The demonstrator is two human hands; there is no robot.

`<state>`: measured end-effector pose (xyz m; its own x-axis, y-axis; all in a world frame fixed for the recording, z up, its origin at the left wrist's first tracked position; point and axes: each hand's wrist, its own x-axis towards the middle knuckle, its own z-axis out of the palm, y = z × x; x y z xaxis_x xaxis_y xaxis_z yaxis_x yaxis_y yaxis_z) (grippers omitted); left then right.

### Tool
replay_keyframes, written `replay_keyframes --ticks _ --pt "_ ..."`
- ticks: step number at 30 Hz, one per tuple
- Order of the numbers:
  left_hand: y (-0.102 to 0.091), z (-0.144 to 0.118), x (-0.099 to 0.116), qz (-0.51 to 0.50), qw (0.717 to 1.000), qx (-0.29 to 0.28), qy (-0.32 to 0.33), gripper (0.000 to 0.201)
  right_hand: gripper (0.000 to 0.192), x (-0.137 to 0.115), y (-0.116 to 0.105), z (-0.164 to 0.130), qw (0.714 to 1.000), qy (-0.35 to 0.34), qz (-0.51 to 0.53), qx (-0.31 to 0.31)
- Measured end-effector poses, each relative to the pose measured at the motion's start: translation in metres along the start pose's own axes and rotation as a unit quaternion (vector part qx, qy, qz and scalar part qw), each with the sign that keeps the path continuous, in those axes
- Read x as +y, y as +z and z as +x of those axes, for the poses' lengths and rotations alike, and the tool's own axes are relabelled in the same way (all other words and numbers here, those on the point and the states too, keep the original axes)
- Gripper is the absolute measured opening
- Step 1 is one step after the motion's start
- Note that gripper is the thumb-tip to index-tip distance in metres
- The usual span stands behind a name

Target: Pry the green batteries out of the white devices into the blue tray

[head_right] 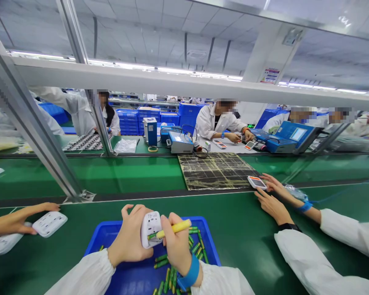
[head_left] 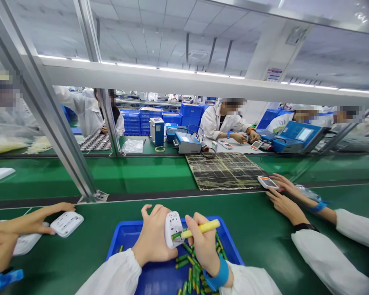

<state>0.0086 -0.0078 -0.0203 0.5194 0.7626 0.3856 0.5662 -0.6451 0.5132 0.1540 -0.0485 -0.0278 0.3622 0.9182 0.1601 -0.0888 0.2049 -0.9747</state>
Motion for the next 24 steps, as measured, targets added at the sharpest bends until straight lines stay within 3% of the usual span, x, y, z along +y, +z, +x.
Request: replay_keyframes --ticks 9,12,14,17,19,21,24 --pt "0.002 -0.001 -0.001 0.015 1.000 -0.005 -0.002 0.051 0.043 0.005 0.001 -0.002 0.998 -0.043 -0.047 -0.025" --pt "0.002 -0.002 0.000 0.035 0.999 -0.010 -0.006 0.048 0.042 0.006 0.001 -0.004 0.986 -0.101 -0.125 -0.036" --pt "0.002 -0.002 0.001 0.051 0.999 -0.013 -0.002 0.043 0.040 0.003 0.001 -0.007 0.953 -0.195 -0.227 -0.039" --pt "0.003 -0.002 0.002 0.080 0.996 -0.012 0.023 0.032 0.035 -0.004 0.004 -0.016 0.860 -0.367 -0.348 -0.064" --pt "0.005 -0.002 0.002 0.097 0.994 -0.010 0.045 0.029 0.031 -0.009 0.007 -0.023 0.808 -0.443 -0.379 -0.082" --pt "0.008 -0.003 0.001 0.106 0.992 -0.013 0.065 0.031 0.028 -0.011 0.011 -0.027 0.778 -0.473 -0.405 -0.086" --pt "0.011 -0.006 0.001 0.108 0.988 -0.022 0.105 0.034 0.025 -0.009 0.012 -0.025 0.746 -0.461 -0.476 -0.069"
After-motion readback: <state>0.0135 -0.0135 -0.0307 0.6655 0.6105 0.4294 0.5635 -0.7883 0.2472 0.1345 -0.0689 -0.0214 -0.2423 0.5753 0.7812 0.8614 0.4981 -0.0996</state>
